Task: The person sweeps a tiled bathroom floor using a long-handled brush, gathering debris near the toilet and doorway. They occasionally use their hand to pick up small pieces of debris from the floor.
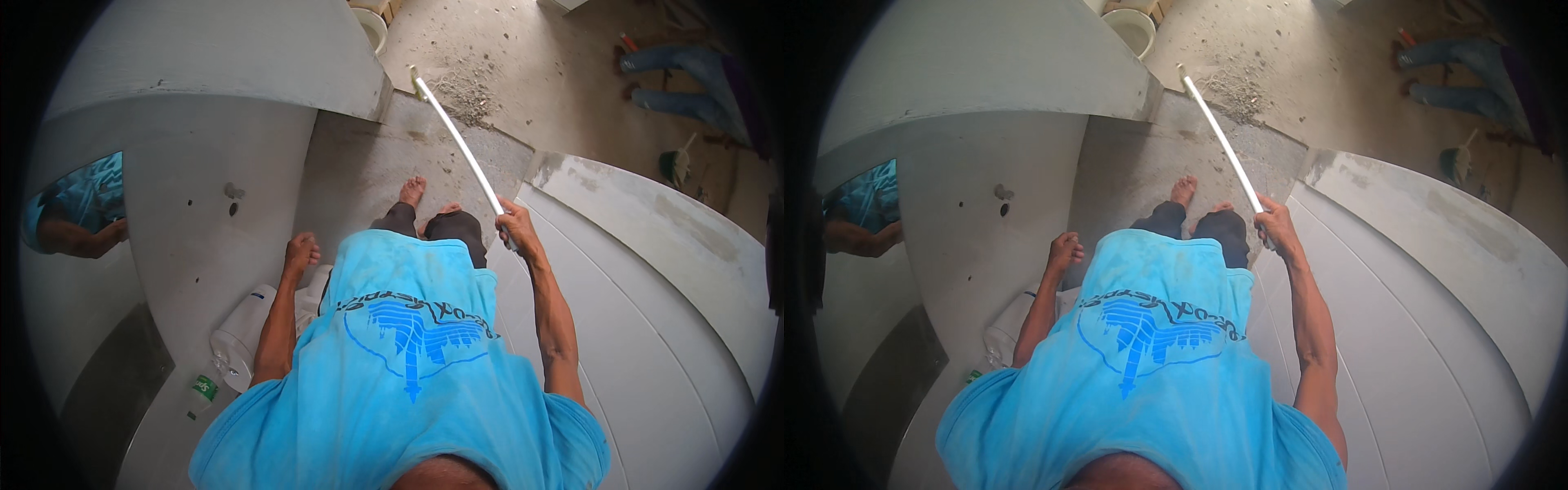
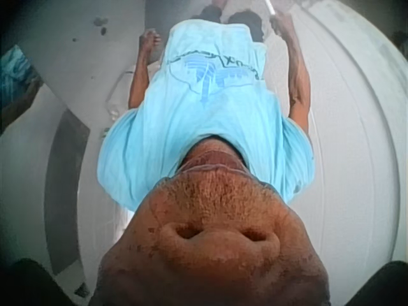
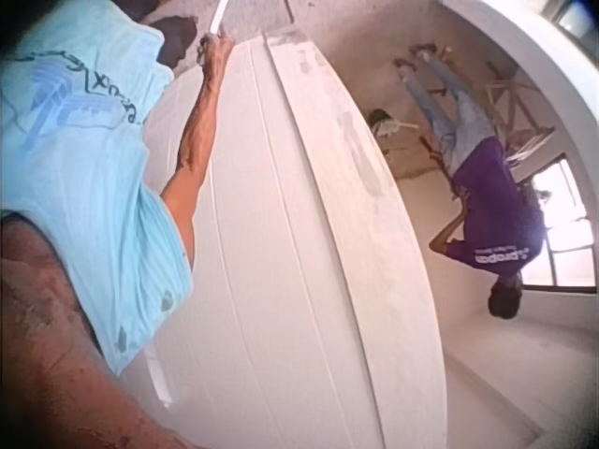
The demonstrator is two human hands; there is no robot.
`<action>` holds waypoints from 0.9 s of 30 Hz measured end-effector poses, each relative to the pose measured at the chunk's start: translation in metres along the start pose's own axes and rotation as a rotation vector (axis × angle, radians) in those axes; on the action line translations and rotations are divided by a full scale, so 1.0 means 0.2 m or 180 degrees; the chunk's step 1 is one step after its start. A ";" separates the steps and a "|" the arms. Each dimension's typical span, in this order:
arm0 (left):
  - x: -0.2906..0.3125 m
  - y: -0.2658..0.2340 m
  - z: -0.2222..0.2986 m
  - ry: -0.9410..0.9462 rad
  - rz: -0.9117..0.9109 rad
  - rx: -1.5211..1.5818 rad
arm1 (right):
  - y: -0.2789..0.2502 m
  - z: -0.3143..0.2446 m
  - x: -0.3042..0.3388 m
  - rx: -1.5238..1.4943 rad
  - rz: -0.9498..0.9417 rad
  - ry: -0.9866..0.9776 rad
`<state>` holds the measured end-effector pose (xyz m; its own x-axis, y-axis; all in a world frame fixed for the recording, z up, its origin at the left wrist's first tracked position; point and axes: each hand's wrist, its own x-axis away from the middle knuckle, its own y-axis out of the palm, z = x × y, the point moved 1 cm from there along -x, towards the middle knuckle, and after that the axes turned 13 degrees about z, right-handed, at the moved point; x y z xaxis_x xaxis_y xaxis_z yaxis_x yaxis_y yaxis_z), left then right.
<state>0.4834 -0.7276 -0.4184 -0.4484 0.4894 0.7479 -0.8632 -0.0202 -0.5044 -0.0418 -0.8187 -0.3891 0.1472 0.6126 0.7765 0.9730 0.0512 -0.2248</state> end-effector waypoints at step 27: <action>-0.04 0.04 0.13 0.0225 -0.0073 -0.0012 | 0.34 0.10 -0.28 -0.0490 0.0183 -0.0023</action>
<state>0.4740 -0.7539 -0.4186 -0.4109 0.5500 0.7271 -0.8722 -0.0049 -0.4891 0.0132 -0.8336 -0.4596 0.2028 0.6167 0.7606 0.9788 -0.1053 -0.1756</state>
